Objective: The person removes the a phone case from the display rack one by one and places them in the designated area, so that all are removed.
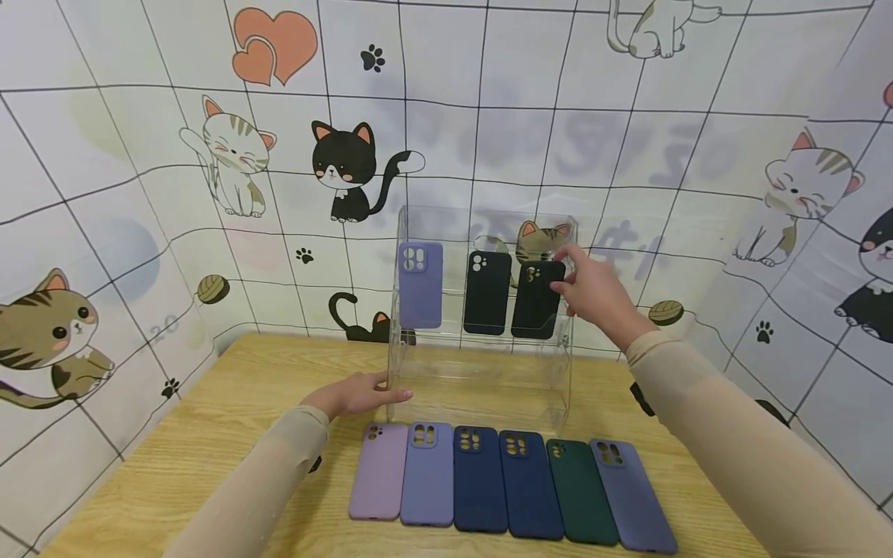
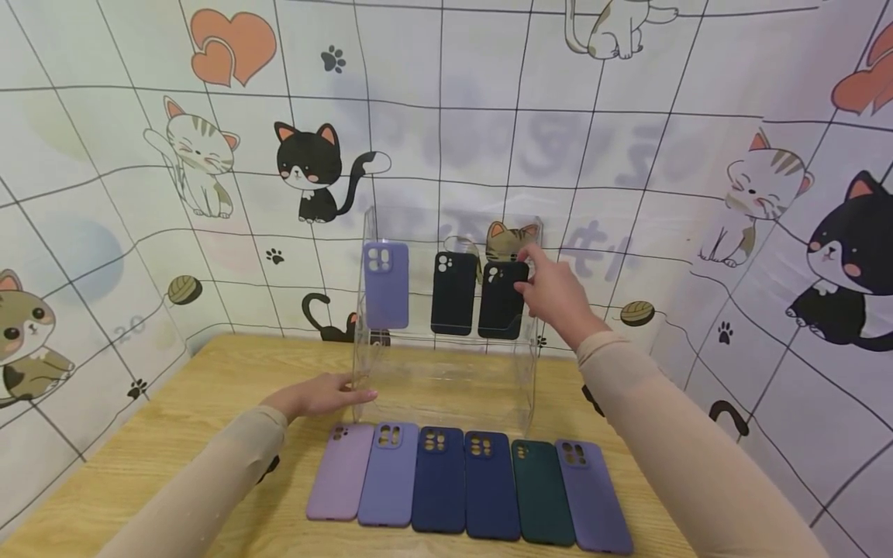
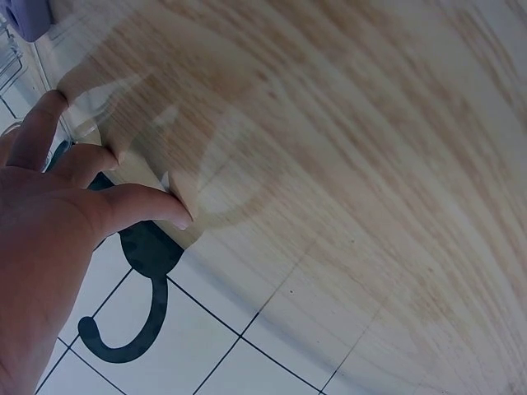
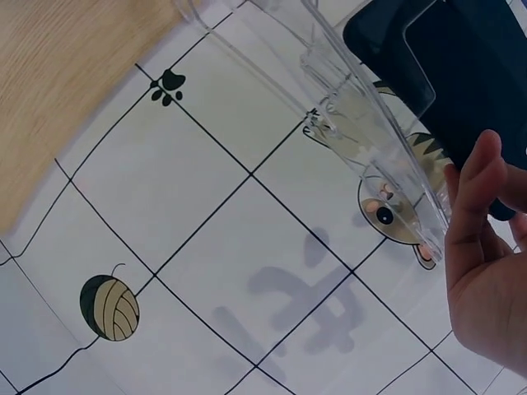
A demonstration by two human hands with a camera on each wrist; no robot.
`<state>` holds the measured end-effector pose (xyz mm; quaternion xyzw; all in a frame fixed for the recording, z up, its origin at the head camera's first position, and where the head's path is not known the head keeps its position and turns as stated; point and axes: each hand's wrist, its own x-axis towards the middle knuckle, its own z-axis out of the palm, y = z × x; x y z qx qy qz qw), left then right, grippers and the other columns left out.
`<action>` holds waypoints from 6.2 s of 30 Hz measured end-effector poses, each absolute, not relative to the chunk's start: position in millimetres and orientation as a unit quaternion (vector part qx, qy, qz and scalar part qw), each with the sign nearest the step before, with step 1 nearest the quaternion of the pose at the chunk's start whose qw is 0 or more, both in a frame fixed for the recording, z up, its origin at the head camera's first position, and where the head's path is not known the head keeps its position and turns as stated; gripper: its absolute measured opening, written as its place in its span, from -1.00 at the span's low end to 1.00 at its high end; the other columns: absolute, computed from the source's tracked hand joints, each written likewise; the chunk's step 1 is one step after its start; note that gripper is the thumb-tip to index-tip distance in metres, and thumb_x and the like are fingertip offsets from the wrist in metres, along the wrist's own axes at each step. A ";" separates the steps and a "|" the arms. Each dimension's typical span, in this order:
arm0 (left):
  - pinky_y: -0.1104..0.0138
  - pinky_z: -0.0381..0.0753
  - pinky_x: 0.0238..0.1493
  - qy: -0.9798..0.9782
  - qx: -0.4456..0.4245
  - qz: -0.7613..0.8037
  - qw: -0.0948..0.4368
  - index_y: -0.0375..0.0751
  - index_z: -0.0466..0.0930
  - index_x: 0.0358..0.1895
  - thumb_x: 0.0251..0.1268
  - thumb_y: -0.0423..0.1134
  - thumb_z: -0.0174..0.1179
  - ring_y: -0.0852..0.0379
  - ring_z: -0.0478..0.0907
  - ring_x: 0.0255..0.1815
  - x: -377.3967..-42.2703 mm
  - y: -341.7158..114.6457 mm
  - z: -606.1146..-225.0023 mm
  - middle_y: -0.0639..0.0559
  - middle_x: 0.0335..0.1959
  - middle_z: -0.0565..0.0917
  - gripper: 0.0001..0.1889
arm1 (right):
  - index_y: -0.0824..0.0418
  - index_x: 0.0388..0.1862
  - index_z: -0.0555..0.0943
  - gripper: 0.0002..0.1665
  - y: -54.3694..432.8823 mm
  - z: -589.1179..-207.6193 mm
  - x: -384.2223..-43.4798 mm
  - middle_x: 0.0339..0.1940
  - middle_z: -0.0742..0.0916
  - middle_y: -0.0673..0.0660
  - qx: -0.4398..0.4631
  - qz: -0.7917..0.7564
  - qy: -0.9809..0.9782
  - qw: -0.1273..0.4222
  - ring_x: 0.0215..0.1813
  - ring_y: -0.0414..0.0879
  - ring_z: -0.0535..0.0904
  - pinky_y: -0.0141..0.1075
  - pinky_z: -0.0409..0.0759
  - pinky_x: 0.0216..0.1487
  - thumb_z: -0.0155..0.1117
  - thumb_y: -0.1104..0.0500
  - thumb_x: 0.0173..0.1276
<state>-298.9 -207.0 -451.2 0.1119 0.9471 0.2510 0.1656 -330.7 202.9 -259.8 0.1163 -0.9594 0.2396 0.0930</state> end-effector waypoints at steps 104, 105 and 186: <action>-0.29 0.34 0.58 0.942 0.118 0.268 0.161 -0.12 0.15 0.72 0.35 0.65 -0.02 -0.35 0.32 0.65 -298.3 -205.3 -453.7 -0.26 0.60 0.43 0.12 | 0.34 0.50 0.22 -0.32 376.4 -250.8 -309.3 -0.45 0.67 0.00 0.060 0.303 -0.945 -0.109 -0.44 -0.14 0.51 -0.31 0.57 -0.40 0.30 0.16 0.59; -0.29 0.33 0.59 0.943 0.117 0.267 0.162 -0.11 0.14 0.73 0.34 0.65 -0.02 -0.35 0.31 0.66 -298.3 -205.4 -454.0 -0.25 0.61 0.42 0.12 | 0.35 0.51 0.21 -0.30 380.5 -254.0 -309.0 -0.45 0.67 0.00 0.056 0.304 -0.944 -0.114 -0.44 -0.15 0.52 -0.32 0.58 -0.40 0.30 0.15 0.60; -0.25 0.36 0.59 0.942 0.110 0.272 0.162 -0.12 0.12 0.73 0.29 0.69 -0.02 -0.30 0.33 0.65 -301.1 -208.0 -460.2 -0.23 0.59 0.46 0.18 | 0.17 0.15 0.61 -0.63 434.6 -426.6 -268.6 -0.59 0.57 -0.01 -0.007 0.321 -0.891 -0.320 -0.60 -0.26 0.44 -0.49 0.39 -0.53 0.46 0.26 0.40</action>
